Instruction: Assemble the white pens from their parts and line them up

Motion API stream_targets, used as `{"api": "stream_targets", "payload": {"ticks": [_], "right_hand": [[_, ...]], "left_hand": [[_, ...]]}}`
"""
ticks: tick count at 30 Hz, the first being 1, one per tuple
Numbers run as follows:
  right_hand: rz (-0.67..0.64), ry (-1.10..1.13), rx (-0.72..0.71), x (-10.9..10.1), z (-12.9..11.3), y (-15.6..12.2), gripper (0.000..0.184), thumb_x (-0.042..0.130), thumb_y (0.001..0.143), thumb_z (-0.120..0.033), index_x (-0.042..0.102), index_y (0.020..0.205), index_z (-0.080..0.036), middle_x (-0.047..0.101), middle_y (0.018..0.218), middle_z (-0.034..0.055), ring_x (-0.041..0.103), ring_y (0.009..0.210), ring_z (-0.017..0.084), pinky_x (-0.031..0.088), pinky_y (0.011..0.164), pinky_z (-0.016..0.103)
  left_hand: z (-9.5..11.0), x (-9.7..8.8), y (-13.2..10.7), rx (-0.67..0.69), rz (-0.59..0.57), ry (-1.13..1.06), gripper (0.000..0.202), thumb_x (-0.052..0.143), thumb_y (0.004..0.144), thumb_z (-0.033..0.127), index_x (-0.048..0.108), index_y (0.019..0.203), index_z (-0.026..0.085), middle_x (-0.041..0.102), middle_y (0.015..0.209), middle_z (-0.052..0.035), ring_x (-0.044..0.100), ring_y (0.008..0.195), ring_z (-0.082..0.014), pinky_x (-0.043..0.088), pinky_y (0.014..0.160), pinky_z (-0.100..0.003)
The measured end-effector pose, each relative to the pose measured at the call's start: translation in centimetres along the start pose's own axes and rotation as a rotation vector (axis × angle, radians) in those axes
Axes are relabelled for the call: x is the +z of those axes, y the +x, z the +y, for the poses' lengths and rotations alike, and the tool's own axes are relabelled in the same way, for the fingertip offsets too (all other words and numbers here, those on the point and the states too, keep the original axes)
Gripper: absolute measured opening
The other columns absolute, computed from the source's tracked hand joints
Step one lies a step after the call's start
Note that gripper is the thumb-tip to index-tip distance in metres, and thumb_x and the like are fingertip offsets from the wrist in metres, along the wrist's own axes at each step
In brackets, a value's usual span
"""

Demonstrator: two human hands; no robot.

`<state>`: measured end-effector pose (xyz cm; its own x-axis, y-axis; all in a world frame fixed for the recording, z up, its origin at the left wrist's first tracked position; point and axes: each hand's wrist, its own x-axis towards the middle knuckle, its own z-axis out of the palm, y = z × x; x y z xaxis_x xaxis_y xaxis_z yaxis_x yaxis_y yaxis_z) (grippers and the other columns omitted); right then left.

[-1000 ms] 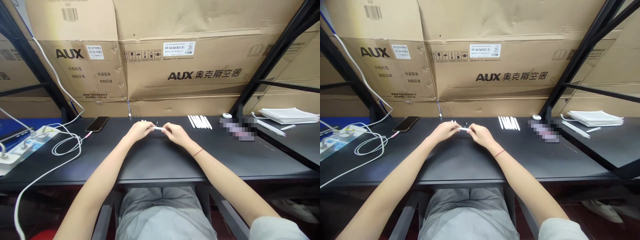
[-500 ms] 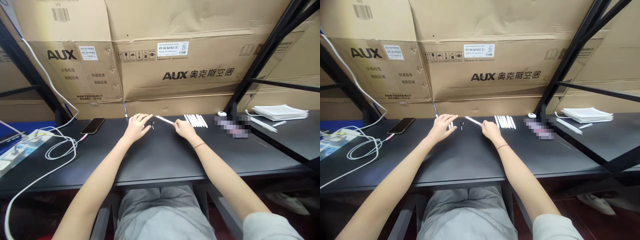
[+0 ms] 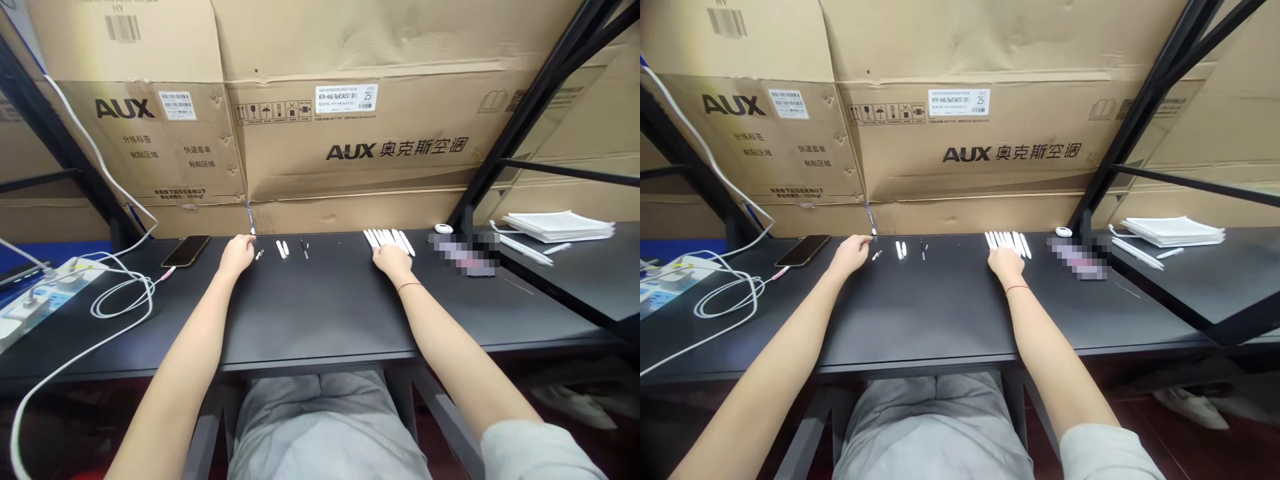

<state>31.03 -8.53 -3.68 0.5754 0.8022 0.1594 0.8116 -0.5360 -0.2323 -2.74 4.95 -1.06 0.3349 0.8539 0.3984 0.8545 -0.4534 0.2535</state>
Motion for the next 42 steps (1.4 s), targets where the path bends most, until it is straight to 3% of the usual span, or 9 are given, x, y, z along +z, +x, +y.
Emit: {"api": "stream_targets", "payload": {"ticks": [3,9,12,23,27,30,35,38,42], "right_hand": [[0.041,0.026,0.110,0.2,0.3,0.1,0.043,0.036,0.091,-0.036,0.069,0.104,-0.010,0.066,0.103,0.0233,0.063,0.096,0.032,0.048,0.077,0.042],[0.056,0.078,0.096,-0.4,-0.2,-0.4,0.048,0.036,0.091,-0.047,0.071,0.091,-0.013,0.067,0.096,0.0214,0.063,0.089,0.032,0.047,0.072,0.042],[0.049,0.101,0.064,-1.1,-0.9,-1.0,0.045,0.036,0.091,-0.045,0.070,0.087,-0.014,0.067,0.093,0.0188,0.063,0.088,0.031,0.046,0.072,0.040],[-0.044,0.091,-0.476,-0.5,-6.0,-5.1,0.029,0.045,0.089,-0.035,0.061,0.068,-0.021,0.066,0.072,0.0064,0.061,0.069,0.020,0.033,0.057,0.026],[-0.043,0.187,-0.640,0.3,-8.1,-6.9,0.019,0.046,0.089,-0.031,0.060,0.079,-0.021,0.066,0.077,0.0036,0.060,0.070,0.017,0.032,0.056,0.025],[-0.003,0.272,-0.667,0.7,-9.2,-7.7,0.013,0.050,0.089,-0.031,0.057,0.094,-0.021,0.066,0.085,0.0039,0.060,0.074,0.017,0.035,0.059,0.025],[-0.022,0.342,-0.698,1.2,-9.0,-7.4,0.011,0.047,0.091,-0.026,0.052,0.083,-0.021,0.065,0.085,0.0048,0.060,0.075,0.017,0.038,0.063,0.025],[-0.045,0.404,-0.701,1.3,-8.5,-6.8,0.009,0.049,0.089,-0.020,0.053,0.081,-0.020,0.065,0.081,0.0032,0.059,0.073,0.017,0.039,0.064,0.024],[-0.015,0.423,-0.687,1.3,-8.0,-6.2,0.016,0.045,0.088,-0.014,0.059,0.093,-0.020,0.066,0.086,0.0036,0.060,0.078,0.017,0.040,0.069,0.024]], "left_hand": [[-0.7,-0.1,0.0,-0.058,-0.049,0.029,0.037,0.040,0.085,0.019,0.070,0.106,0.017,0.068,0.110,-0.0120,0.062,0.102,-0.0259,0.047,0.090,-0.033],[-0.2,1.4,-0.2,-0.021,-0.103,0.084,0.039,0.045,0.087,0.044,0.073,0.100,0.020,0.068,0.098,-0.0111,0.063,0.093,-0.0241,0.048,0.082,-0.031],[0.2,2.3,-0.1,0.026,-0.091,0.149,0.034,0.045,0.088,0.035,0.073,0.097,0.018,0.066,0.097,-0.0124,0.062,0.091,-0.0241,0.049,0.082,-0.032],[1.1,2.3,-0.2,0.140,-0.200,0.158,0.020,0.048,0.080,0.011,0.068,0.084,0.016,0.066,0.087,-0.0118,0.064,0.083,-0.0238,0.050,0.077,-0.033],[3.6,2.6,-0.9,0.332,-0.270,0.008,0.019,0.046,0.083,0.014,0.064,0.087,0.018,0.067,0.093,-0.0083,0.064,0.090,-0.0205,0.049,0.084,-0.032],[6.1,3.0,-2.0,0.469,-0.322,-0.190,0.017,0.044,0.084,0.015,0.060,0.087,0.018,0.067,0.092,-0.0073,0.063,0.090,-0.0203,0.049,0.085,-0.034],[8.9,3.7,-3.6,0.472,-0.349,-0.425,0.010,0.043,0.087,0.018,0.052,0.085,0.018,0.066,0.089,-0.0071,0.063,0.085,-0.0202,0.051,0.080,-0.036],[9.0,4.0,-3.8,0.450,-0.352,-0.524,0.004,0.047,0.086,0.020,0.050,0.088,0.018,0.064,0.086,-0.0047,0.063,0.079,-0.0179,0.052,0.077,-0.035],[8.4,4.4,-3.4,0.425,-0.319,-0.585,0.021,0.051,0.081,0.014,0.051,0.102,0.017,0.059,0.105,-0.0067,0.062,0.074,-0.0130,0.054,0.075,-0.033]]}}
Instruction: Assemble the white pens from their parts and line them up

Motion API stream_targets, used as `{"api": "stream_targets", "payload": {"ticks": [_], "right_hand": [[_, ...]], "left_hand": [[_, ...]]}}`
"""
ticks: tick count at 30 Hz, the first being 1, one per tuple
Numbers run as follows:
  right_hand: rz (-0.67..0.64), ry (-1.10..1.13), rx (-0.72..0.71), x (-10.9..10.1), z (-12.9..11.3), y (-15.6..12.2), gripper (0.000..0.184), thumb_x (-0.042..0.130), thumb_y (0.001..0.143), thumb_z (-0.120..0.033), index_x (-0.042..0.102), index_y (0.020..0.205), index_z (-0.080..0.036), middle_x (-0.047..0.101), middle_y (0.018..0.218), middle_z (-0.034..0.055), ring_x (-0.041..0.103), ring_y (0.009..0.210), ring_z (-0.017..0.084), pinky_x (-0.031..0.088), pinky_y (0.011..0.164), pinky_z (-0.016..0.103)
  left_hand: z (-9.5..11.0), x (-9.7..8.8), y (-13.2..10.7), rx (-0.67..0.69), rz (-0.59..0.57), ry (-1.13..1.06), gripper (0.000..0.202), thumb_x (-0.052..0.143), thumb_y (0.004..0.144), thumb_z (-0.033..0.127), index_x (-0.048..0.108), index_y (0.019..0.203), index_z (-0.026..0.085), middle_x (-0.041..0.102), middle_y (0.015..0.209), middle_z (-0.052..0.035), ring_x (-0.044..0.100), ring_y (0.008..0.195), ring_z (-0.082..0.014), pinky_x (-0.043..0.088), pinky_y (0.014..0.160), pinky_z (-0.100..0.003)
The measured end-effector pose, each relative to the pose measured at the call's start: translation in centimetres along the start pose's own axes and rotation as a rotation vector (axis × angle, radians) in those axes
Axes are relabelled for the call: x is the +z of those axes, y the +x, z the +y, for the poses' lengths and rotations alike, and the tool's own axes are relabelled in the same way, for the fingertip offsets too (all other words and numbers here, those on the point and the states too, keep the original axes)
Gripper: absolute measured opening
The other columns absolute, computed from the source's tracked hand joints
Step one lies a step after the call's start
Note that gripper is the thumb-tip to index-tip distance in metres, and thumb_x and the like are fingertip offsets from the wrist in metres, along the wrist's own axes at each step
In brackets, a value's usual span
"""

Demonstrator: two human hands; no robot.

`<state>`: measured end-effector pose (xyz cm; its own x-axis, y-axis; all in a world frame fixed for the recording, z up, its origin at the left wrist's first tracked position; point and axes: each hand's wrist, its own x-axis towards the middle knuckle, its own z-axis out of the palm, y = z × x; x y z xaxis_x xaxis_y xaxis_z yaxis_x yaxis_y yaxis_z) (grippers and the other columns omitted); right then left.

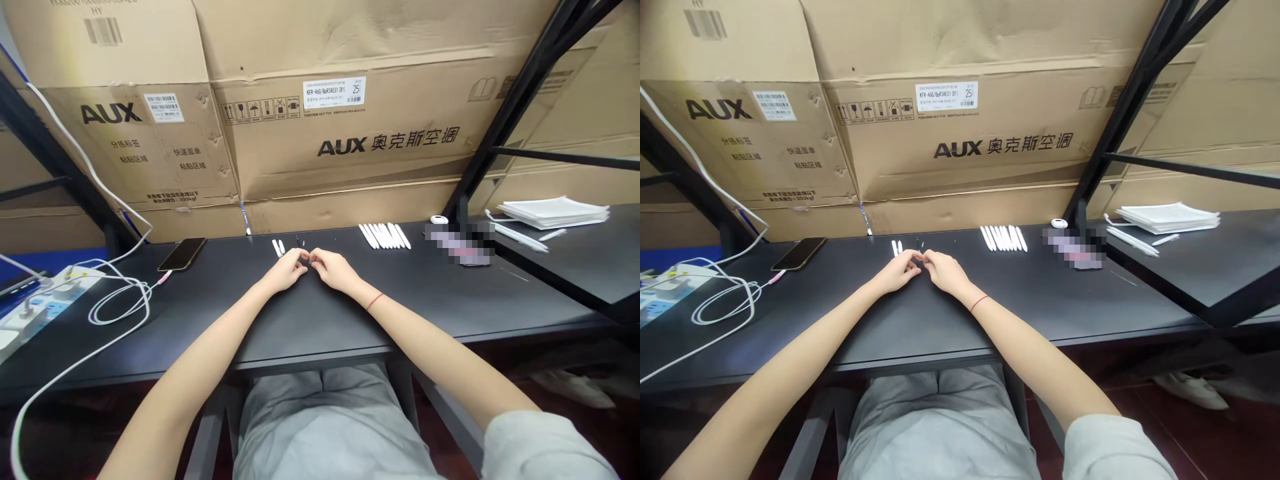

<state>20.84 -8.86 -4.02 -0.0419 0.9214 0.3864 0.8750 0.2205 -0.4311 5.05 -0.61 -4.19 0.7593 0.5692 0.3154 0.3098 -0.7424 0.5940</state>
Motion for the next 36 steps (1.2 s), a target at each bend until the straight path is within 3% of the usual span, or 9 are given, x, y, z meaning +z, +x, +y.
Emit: {"api": "stream_targets", "payload": {"ticks": [5,13,18,21,28,36], "right_hand": [[-0.057,-0.124,0.004,-0.1,0.2,-0.1,0.026,0.041,0.092,-0.018,0.067,0.095,-0.023,0.063,0.091,0.0056,0.059,0.077,0.017,0.041,0.069,0.025],[-0.078,-0.053,-0.014,-0.4,0.1,-0.2,0.024,0.044,0.090,-0.014,0.063,0.103,-0.021,0.068,0.099,0.0057,0.062,0.089,0.018,0.043,0.077,0.026],[-0.051,0.034,0.036,-0.7,0.3,-0.2,0.020,0.049,0.088,-0.015,0.063,0.101,-0.020,0.070,0.098,0.0057,0.064,0.086,0.017,0.045,0.077,0.027],[-0.021,0.098,0.067,-1.0,0.5,-0.1,0.015,0.052,0.087,-0.018,0.066,0.089,-0.019,0.071,0.088,0.0046,0.063,0.078,0.016,0.045,0.074,0.026],[0.158,0.221,0.042,-1.1,0.8,0.1,0.013,0.051,0.084,-0.017,0.064,0.082,-0.018,0.068,0.083,0.0037,0.059,0.073,0.015,0.045,0.074,0.028],[0.268,0.297,-0.087,-0.4,1.1,0.3,0.013,0.047,0.084,-0.018,0.059,0.079,-0.020,0.063,0.079,0.0034,0.056,0.070,0.016,0.046,0.070,0.029]], "left_hand": [[-0.4,0.1,0.1,-0.025,0.026,-0.042,0.023,0.057,0.079,0.018,0.053,0.102,0.018,0.055,0.110,-0.0062,0.063,0.076,-0.0119,0.055,0.072,-0.031],[0.4,-1.6,0.0,-0.019,-0.016,0.038,0.010,0.055,0.082,0.026,0.058,0.085,0.017,0.061,0.087,-0.0025,0.061,0.075,-0.0149,0.052,0.076,-0.032],[0.5,-3.2,-0.4,0.035,-0.151,0.230,0.023,0.060,0.080,0.035,0.066,0.095,0.020,0.065,0.096,-0.0045,0.060,0.081,-0.0168,0.049,0.080,-0.031],[0.6,-2.9,-0.4,0.046,-0.203,0.282,0.017,0.059,0.081,0.033,0.068,0.085,0.020,0.065,0.091,-0.0046,0.060,0.078,-0.0166,0.049,0.077,-0.029],[1.7,-1.3,-0.2,-0.116,0.001,0.193,0.015,0.047,0.088,0.028,0.060,0.085,0.019,0.066,0.077,-0.0007,0.062,0.073,-0.0177,0.047,0.074,-0.029],[2.3,-1.1,-0.3,-0.126,0.100,0.045,0.013,0.050,0.086,0.029,0.058,0.083,0.019,0.067,0.079,0.0000,0.063,0.075,-0.0166,0.047,0.077,-0.028]]}}
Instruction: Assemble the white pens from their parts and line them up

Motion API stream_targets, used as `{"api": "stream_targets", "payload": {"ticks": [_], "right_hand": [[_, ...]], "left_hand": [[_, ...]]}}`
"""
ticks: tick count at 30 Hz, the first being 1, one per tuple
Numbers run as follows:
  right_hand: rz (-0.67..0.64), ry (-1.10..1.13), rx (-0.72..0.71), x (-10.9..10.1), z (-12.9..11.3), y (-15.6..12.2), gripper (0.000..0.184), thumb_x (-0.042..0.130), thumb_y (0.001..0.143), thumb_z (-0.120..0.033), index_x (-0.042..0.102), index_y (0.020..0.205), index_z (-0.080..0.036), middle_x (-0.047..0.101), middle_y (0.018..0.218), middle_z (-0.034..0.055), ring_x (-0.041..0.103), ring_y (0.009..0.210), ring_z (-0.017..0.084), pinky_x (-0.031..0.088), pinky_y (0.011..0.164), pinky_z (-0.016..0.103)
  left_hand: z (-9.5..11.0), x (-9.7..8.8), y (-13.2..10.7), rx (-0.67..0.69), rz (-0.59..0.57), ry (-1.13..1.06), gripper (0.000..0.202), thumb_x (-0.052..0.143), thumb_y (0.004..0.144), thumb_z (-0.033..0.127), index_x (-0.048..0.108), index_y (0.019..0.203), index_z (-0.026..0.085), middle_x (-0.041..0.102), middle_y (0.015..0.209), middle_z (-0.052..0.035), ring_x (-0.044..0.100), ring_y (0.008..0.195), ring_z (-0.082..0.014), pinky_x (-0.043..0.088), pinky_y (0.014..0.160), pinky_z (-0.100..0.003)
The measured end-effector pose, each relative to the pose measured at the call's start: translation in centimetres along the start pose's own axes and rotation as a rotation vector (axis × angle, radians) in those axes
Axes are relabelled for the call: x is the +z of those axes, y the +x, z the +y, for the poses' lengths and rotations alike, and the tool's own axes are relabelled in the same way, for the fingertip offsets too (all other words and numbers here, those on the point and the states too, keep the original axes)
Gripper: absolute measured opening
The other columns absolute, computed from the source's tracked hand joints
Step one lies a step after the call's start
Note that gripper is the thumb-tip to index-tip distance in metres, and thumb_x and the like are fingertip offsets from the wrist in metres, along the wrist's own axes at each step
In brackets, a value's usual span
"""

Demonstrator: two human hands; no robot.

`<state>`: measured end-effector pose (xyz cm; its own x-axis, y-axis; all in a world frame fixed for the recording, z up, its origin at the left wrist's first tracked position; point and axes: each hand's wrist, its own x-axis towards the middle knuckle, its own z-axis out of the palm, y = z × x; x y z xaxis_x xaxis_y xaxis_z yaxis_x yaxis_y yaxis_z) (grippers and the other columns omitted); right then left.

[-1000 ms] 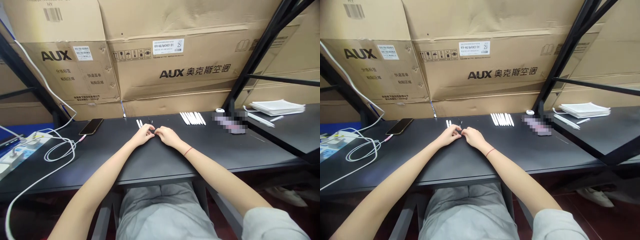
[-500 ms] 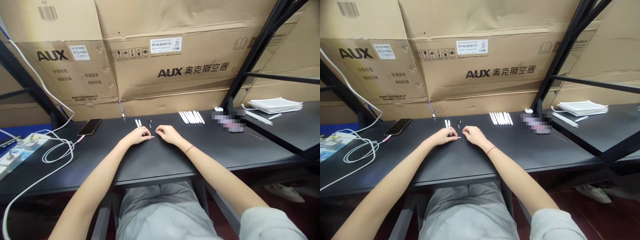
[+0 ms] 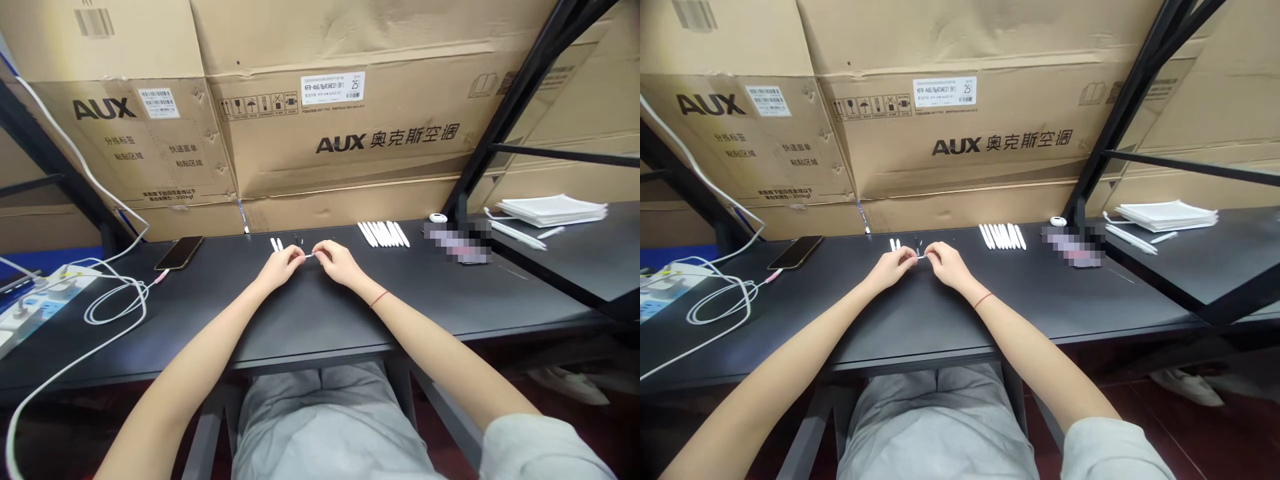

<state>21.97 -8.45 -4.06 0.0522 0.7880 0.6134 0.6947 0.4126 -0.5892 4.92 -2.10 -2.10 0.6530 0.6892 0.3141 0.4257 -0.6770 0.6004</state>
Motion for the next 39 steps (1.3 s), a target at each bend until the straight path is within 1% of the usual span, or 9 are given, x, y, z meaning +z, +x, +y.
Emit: {"api": "stream_targets", "payload": {"ticks": [10,13,16,18,22,26,30,34,39], "right_hand": [[0.048,0.016,-0.060,0.1,-0.3,-0.1,0.013,0.048,0.084,-0.021,0.061,0.080,-0.020,0.065,0.080,0.0046,0.058,0.068,0.016,0.049,0.068,0.030],[0.050,0.065,-0.059,0.2,-0.6,-0.2,0.013,0.051,0.084,-0.025,0.062,0.081,-0.020,0.068,0.083,0.0048,0.062,0.072,0.017,0.050,0.069,0.030],[0.089,0.151,-0.007,0.2,-1.1,-0.2,0.012,0.057,0.082,-0.031,0.063,0.081,-0.020,0.069,0.080,0.0034,0.064,0.068,0.016,0.051,0.068,0.029],[0.117,0.196,0.030,0.2,-1.3,-0.3,0.013,0.060,0.080,-0.033,0.063,0.079,-0.020,0.069,0.077,0.0026,0.064,0.067,0.016,0.052,0.067,0.028],[0.156,0.228,0.029,0.2,-1.8,-0.3,0.016,0.061,0.080,-0.036,0.064,0.078,-0.020,0.069,0.075,0.0019,0.064,0.065,0.016,0.052,0.064,0.028],[0.159,0.233,0.006,0.3,-1.9,-0.4,0.017,0.060,0.081,-0.036,0.065,0.079,-0.021,0.070,0.076,0.0020,0.064,0.066,0.016,0.053,0.064,0.028],[0.171,0.173,-0.023,0.4,-1.9,-0.4,0.015,0.058,0.082,-0.034,0.066,0.081,-0.021,0.070,0.080,0.0035,0.065,0.067,0.016,0.054,0.064,0.029],[0.195,0.114,-0.043,0.6,-2.0,-0.3,0.014,0.056,0.082,-0.030,0.066,0.082,-0.020,0.071,0.082,0.0047,0.065,0.067,0.016,0.054,0.062,0.029],[0.181,0.120,0.000,0.7,-2.1,-0.5,0.015,0.056,0.082,-0.033,0.064,0.083,-0.021,0.071,0.081,0.0038,0.067,0.067,0.017,0.055,0.065,0.029]], "left_hand": [[0.3,0.4,-0.1,-0.010,0.092,-0.134,0.012,0.055,0.083,0.030,0.060,0.080,0.019,0.068,0.079,-0.0002,0.064,0.077,-0.0165,0.048,0.078,-0.030],[0.4,0.7,0.0,-0.018,0.147,-0.260,0.014,0.062,0.079,0.032,0.062,0.081,0.018,0.070,0.084,-0.0023,0.065,0.080,-0.0175,0.049,0.081,-0.032],[0.5,1.1,0.1,-0.050,0.237,-0.434,0.020,0.068,0.074,0.033,0.063,0.085,0.017,0.071,0.087,-0.0054,0.066,0.084,-0.0192,0.050,0.084,-0.035],[0.6,1.2,0.2,-0.063,0.263,-0.542,0.024,0.070,0.072,0.034,0.063,0.086,0.016,0.071,0.087,-0.0065,0.067,0.086,-0.0199,0.050,0.087,-0.037],[0.8,1.4,0.2,-0.060,0.249,-0.681,0.026,0.071,0.070,0.036,0.063,0.084,0.016,0.071,0.089,-0.0063,0.067,0.089,-0.0201,0.049,0.090,-0.039],[0.9,1.6,0.2,-0.072,0.252,-0.751,0.029,0.072,0.069,0.038,0.063,0.085,0.016,0.070,0.086,-0.0053,0.067,0.086,-0.0196,0.051,0.087,-0.038],[0.7,1.7,0.3,-0.087,0.236,-0.771,0.032,0.072,0.068,0.040,0.064,0.086,0.015,0.070,0.085,-0.0054,0.067,0.085,-0.0199,0.053,0.083,-0.038],[0.7,1.5,0.3,-0.106,0.228,-0.765,0.033,0.073,0.068,0.041,0.066,0.087,0.016,0.071,0.090,-0.0062,0.066,0.090,-0.0211,0.051,0.088,-0.040],[1.0,1.3,0.2,-0.128,0.221,-0.758,0.034,0.076,0.066,0.040,0.068,0.088,0.015,0.072,0.095,-0.0077,0.066,0.094,-0.0230,0.048,0.094,-0.043]]}}
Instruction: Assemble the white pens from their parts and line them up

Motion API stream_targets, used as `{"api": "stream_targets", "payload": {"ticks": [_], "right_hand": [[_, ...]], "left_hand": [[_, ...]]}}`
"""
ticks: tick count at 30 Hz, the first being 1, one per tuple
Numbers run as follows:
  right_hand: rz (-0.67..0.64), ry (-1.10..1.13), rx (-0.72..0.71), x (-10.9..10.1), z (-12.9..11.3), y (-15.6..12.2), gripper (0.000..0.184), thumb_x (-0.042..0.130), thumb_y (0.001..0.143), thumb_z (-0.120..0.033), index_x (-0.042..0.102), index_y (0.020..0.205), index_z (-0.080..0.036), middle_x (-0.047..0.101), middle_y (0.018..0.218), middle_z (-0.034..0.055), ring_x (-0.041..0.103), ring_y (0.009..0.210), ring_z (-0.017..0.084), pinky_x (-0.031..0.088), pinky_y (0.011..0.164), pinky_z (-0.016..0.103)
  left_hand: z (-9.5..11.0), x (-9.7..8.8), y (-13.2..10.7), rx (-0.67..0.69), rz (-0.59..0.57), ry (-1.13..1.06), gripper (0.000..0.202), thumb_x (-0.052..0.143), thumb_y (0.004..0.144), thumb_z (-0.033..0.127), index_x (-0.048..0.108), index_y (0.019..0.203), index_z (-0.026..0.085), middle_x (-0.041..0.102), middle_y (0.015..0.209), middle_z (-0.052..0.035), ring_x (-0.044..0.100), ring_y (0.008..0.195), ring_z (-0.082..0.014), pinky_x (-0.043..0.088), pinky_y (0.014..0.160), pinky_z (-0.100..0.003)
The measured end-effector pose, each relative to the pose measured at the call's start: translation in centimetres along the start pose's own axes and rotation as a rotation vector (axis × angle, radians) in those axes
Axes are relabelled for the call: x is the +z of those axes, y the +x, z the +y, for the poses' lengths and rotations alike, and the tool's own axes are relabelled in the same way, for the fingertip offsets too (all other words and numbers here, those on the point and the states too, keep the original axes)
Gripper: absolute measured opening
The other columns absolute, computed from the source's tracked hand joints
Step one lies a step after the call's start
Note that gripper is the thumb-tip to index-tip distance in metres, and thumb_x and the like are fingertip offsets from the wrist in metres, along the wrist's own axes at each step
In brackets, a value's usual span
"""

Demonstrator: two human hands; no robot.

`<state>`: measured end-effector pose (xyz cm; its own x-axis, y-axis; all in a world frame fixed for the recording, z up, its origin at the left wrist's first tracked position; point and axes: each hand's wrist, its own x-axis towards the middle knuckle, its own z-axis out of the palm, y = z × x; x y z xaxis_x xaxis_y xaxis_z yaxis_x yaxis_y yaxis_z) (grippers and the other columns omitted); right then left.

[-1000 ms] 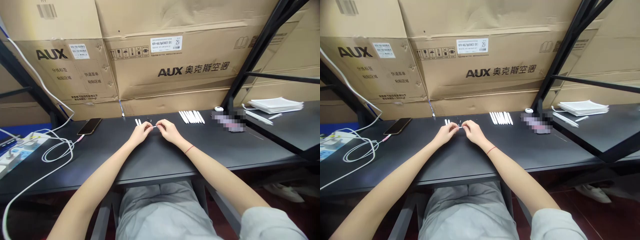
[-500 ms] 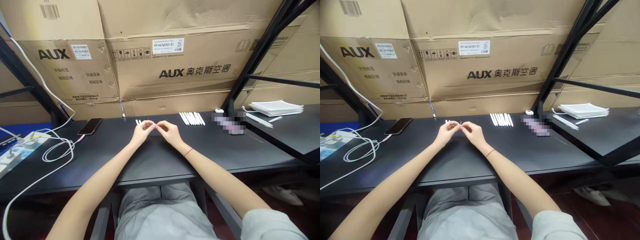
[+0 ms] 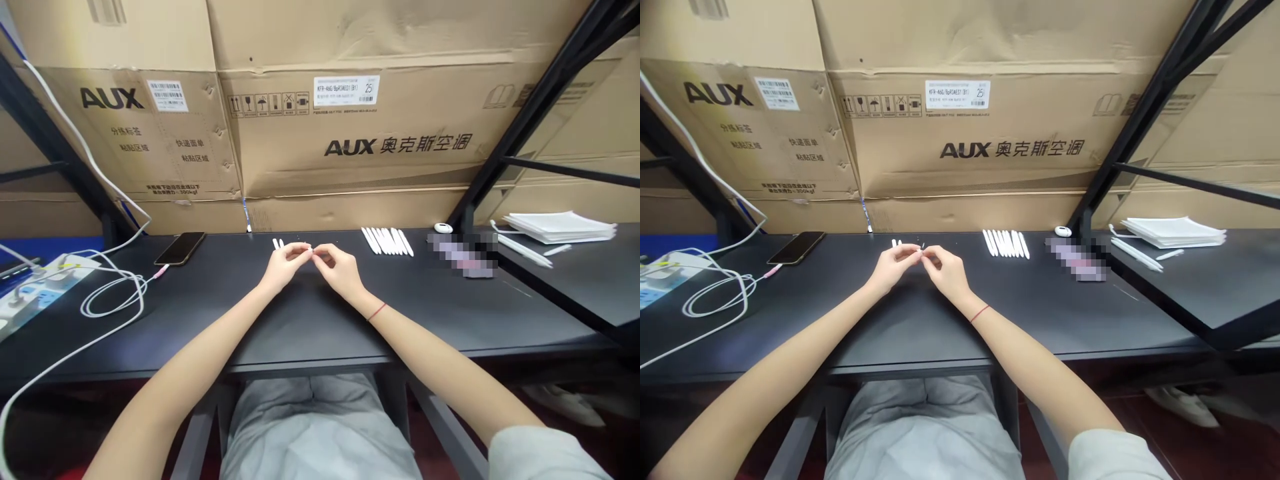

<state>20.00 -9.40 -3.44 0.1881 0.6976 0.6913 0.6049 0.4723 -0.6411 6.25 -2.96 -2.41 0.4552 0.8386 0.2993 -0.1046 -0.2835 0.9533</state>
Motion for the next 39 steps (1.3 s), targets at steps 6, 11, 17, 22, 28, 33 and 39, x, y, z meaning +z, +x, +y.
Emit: {"api": "stream_targets", "payload": {"ticks": [6,11,17,22,28,33,39], "right_hand": [[-0.040,0.003,0.023,-0.3,-0.2,-0.1,0.021,0.056,0.082,-0.032,0.062,0.101,-0.023,0.072,0.083,0.0032,0.068,0.069,0.018,0.055,0.068,0.030],[-0.097,-0.045,-0.031,-0.5,-0.3,0.0,0.020,0.052,0.085,-0.028,0.064,0.100,-0.023,0.071,0.085,0.0032,0.066,0.067,0.016,0.054,0.069,0.030],[-0.118,-0.060,-0.057,-0.5,-0.2,0.1,0.020,0.051,0.083,-0.024,0.065,0.097,-0.020,0.070,0.082,0.0047,0.064,0.062,0.016,0.052,0.066,0.030],[-0.090,-0.032,-0.003,-0.3,-0.2,0.1,0.015,0.054,0.079,-0.026,0.064,0.089,-0.020,0.067,0.072,0.0019,0.060,0.055,0.013,0.052,0.062,0.027],[-0.096,0.005,0.083,-0.1,0.2,0.1,0.014,0.056,0.075,-0.028,0.062,0.085,-0.021,0.065,0.067,-0.0003,0.058,0.049,0.011,0.051,0.059,0.025],[-0.110,0.009,0.089,-0.2,0.2,0.1,0.013,0.056,0.074,-0.028,0.061,0.084,-0.022,0.065,0.066,-0.0010,0.057,0.049,0.011,0.050,0.059,0.025],[-0.112,0.008,0.103,-0.4,0.0,0.2,0.013,0.056,0.074,-0.029,0.061,0.083,-0.022,0.064,0.066,-0.0011,0.056,0.049,0.011,0.050,0.058,0.025]], "left_hand": [[-0.3,-0.1,0.1,-0.029,0.000,-0.003,0.040,0.076,0.065,0.042,0.069,0.093,0.014,0.072,0.099,-0.0092,0.065,0.096,-0.0243,0.048,0.093,-0.043],[-0.4,-0.3,0.2,-0.020,-0.062,0.005,0.042,0.074,0.068,0.045,0.070,0.096,0.014,0.072,0.099,-0.0100,0.066,0.093,-0.0234,0.049,0.091,-0.043],[-0.5,-0.4,0.2,-0.018,-0.115,0.055,0.039,0.072,0.071,0.043,0.071,0.097,0.015,0.072,0.098,-0.0095,0.066,0.091,-0.0229,0.050,0.089,-0.041],[-0.8,-2.6,1.7,0.069,-0.080,0.310,0.038,0.059,0.082,0.041,0.067,0.108,0.014,0.072,0.095,-0.0097,0.066,0.086,-0.0217,0.051,0.083,-0.037],[-2.5,-7.2,4.0,0.215,0.040,0.952,0.032,0.049,0.087,0.027,0.066,0.113,0.020,0.063,0.121,-0.0110,0.053,0.116,-0.0248,0.035,0.105,-0.042],[-3.2,-7.8,4.3,0.084,-0.058,1.111,0.030,0.046,0.088,0.035,0.073,0.095,0.025,0.067,0.111,-0.0074,0.058,0.107,-0.0253,0.042,0.095,-0.038],[-1.9,-8.0,3.9,0.005,-0.028,1.172,0.013,0.061,0.073,0.025,0.073,0.075,0.020,0.071,0.079,-0.0082,0.065,0.079,-0.0246,0.047,0.077,-0.031]]}}
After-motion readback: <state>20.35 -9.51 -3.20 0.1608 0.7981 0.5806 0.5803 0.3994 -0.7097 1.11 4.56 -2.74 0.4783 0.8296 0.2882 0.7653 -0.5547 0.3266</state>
